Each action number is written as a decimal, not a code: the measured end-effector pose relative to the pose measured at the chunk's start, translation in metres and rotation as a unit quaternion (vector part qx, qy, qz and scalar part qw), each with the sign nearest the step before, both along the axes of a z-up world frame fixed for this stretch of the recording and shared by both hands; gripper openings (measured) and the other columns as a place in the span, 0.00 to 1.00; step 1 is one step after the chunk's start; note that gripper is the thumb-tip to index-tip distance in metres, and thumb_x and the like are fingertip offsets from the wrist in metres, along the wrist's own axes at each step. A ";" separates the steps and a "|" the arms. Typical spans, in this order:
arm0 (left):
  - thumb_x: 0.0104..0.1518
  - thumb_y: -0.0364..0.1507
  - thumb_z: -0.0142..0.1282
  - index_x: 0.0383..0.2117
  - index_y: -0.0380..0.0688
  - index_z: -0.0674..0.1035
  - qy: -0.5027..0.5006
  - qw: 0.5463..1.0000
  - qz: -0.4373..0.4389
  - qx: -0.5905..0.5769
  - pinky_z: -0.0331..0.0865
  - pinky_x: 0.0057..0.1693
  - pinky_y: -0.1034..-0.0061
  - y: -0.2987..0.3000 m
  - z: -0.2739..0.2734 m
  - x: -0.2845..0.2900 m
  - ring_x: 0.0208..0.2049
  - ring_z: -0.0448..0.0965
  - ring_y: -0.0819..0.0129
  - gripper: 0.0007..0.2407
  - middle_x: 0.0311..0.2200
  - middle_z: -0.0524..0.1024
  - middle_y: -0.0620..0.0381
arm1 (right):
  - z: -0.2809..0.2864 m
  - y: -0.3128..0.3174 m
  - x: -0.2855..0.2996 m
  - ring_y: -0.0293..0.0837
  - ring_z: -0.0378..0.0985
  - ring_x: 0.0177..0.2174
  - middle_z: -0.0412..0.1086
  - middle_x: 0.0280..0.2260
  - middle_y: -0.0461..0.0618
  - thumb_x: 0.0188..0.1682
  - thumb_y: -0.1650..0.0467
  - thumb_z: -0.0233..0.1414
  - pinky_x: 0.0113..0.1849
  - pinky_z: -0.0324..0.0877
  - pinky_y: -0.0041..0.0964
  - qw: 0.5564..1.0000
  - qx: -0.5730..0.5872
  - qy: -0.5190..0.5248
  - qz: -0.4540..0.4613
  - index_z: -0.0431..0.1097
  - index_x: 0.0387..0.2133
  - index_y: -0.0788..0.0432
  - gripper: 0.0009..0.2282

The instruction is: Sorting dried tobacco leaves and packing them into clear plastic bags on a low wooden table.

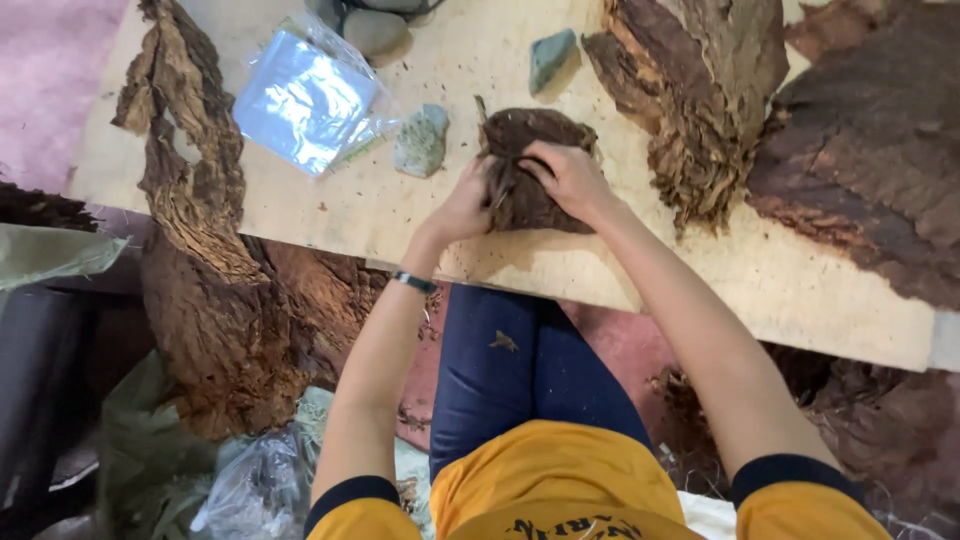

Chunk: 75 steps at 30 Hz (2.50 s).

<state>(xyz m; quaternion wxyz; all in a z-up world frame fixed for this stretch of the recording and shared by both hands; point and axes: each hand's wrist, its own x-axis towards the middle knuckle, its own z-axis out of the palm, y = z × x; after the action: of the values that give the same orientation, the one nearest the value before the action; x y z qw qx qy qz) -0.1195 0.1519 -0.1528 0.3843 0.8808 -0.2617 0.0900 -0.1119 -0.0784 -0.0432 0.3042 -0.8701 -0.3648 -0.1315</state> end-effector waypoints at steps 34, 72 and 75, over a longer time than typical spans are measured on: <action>0.63 0.46 0.49 0.71 0.48 0.57 0.030 0.948 0.253 0.189 0.36 0.73 0.44 -0.114 0.087 -0.138 0.75 0.44 0.49 0.32 0.74 0.48 0.46 | 0.028 -0.057 0.009 0.57 0.79 0.43 0.76 0.38 0.55 0.59 0.64 0.52 0.45 0.71 0.51 0.986 0.009 0.113 -0.120 0.73 0.45 0.56 0.09; 0.55 0.46 0.53 0.63 0.31 0.65 -0.089 0.944 0.268 0.169 0.50 0.71 0.53 -0.100 0.102 -0.135 0.64 0.64 0.46 0.34 0.63 0.65 0.38 | 0.065 0.036 -0.008 0.56 0.76 0.38 0.71 0.41 0.56 0.50 0.77 0.55 0.41 0.69 0.47 0.990 0.039 -0.058 -0.120 0.69 0.50 0.61 0.14; 0.46 0.53 0.57 0.60 0.32 0.66 -0.063 0.950 0.239 0.189 0.53 0.70 0.53 -0.093 0.085 -0.121 0.61 0.66 0.48 0.40 0.59 0.67 0.40 | 0.043 0.029 -0.058 0.56 0.73 0.43 0.69 0.43 0.55 0.54 0.76 0.52 0.46 0.67 0.48 0.987 0.030 -0.119 -0.107 0.71 0.49 0.60 0.11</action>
<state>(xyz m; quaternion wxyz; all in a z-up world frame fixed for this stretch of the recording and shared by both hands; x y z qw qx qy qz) -0.2409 0.0594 -0.0680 0.1604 0.9667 -0.0791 0.1830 -0.1698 -0.0495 0.0001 0.2685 -0.8731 -0.2987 -0.2764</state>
